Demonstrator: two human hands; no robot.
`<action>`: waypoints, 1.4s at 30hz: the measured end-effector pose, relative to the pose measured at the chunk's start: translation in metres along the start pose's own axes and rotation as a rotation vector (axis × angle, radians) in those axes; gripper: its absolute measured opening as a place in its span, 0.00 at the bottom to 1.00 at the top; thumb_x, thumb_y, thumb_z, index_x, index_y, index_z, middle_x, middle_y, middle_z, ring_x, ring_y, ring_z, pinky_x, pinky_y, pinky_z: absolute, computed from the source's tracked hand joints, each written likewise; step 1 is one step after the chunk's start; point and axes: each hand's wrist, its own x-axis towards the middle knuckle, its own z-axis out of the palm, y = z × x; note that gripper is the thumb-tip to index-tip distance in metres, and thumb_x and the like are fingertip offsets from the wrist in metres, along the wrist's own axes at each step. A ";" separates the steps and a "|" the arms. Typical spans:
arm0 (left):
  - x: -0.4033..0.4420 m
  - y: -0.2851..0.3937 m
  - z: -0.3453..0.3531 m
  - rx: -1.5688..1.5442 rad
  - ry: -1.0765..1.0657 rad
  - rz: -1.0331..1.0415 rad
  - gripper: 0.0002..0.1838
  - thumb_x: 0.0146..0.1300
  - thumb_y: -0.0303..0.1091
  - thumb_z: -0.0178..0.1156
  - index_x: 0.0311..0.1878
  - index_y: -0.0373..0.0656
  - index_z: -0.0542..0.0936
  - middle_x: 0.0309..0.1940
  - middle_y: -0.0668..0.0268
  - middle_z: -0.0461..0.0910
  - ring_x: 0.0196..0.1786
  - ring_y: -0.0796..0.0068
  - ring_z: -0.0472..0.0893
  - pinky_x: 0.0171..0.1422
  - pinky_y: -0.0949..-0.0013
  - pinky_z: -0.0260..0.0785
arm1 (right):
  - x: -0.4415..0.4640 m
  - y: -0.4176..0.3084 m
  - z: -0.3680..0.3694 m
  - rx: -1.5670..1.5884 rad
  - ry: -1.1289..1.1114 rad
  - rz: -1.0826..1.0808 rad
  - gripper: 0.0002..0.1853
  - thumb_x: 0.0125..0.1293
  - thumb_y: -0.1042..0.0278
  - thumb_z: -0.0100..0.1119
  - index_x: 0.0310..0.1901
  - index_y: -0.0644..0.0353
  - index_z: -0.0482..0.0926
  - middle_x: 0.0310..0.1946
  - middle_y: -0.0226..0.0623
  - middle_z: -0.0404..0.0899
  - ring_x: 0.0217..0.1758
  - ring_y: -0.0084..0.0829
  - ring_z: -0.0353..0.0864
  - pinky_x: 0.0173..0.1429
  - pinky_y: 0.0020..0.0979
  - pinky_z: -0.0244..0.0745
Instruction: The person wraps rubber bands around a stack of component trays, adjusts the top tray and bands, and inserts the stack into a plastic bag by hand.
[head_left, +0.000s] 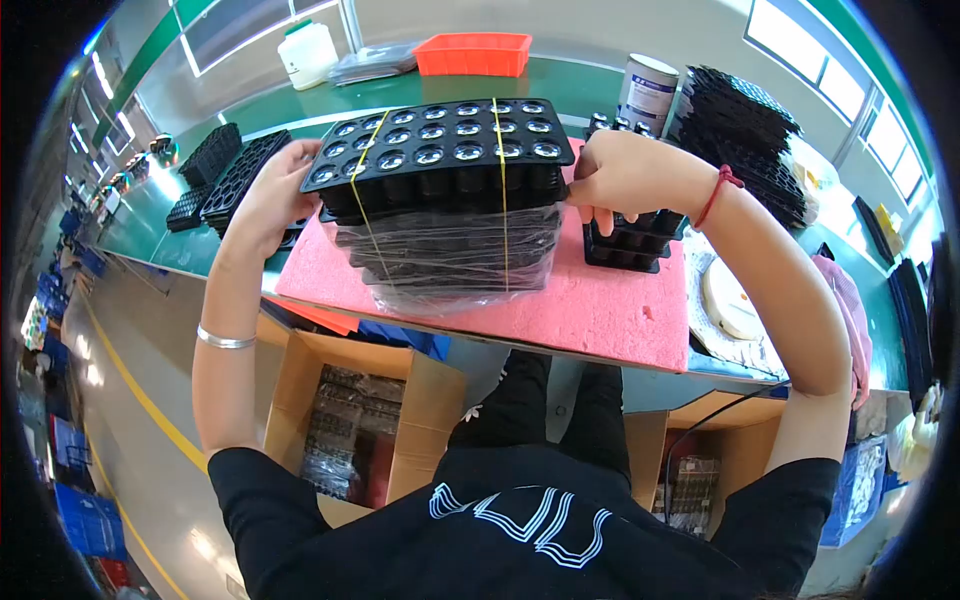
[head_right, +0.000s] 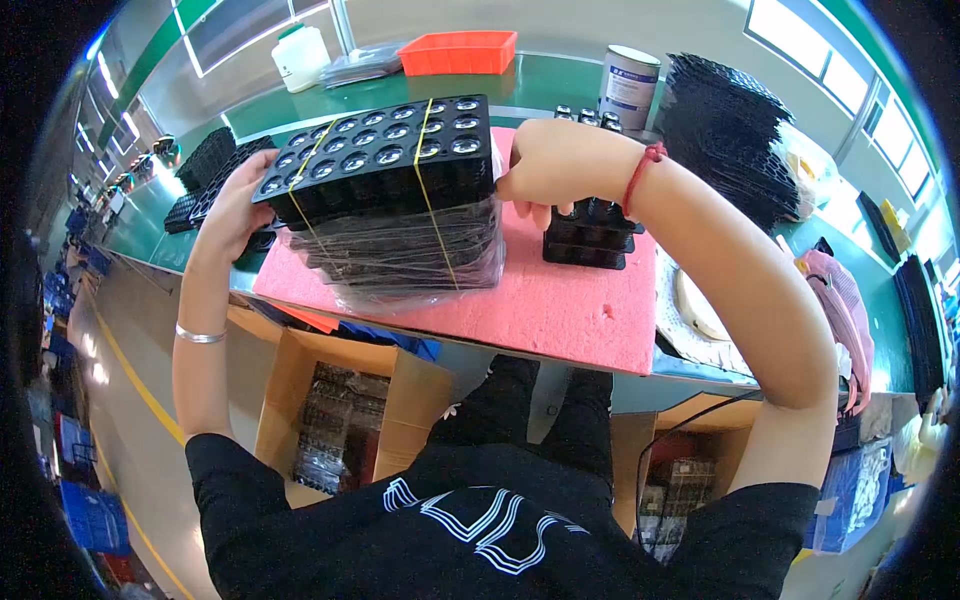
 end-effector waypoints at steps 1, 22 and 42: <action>-0.002 0.000 -0.002 0.003 -0.003 0.001 0.16 0.71 0.40 0.52 0.55 0.42 0.75 0.35 0.72 0.77 0.29 0.89 0.72 0.32 0.82 0.65 | -0.001 0.001 0.000 0.030 -0.016 0.012 0.18 0.61 0.57 0.54 0.28 0.65 0.84 0.18 0.36 0.82 0.16 0.24 0.75 0.23 0.26 0.70; -0.053 0.003 -0.003 0.094 0.188 0.433 0.10 0.69 0.34 0.53 0.30 0.44 0.75 0.22 0.76 0.69 0.21 0.90 0.63 0.23 0.82 0.51 | -0.015 0.005 -0.001 0.173 0.217 -0.039 0.16 0.59 0.62 0.54 0.22 0.66 0.78 0.14 0.36 0.78 0.15 0.21 0.75 0.21 0.23 0.68; -0.076 0.027 0.067 1.122 0.326 1.094 0.06 0.57 0.31 0.65 0.34 0.47 0.76 0.29 0.70 0.75 0.31 0.71 0.81 0.30 0.72 0.73 | -0.018 0.009 0.008 0.095 0.416 -0.170 0.14 0.60 0.64 0.55 0.24 0.66 0.77 0.14 0.34 0.75 0.18 0.22 0.79 0.24 0.23 0.72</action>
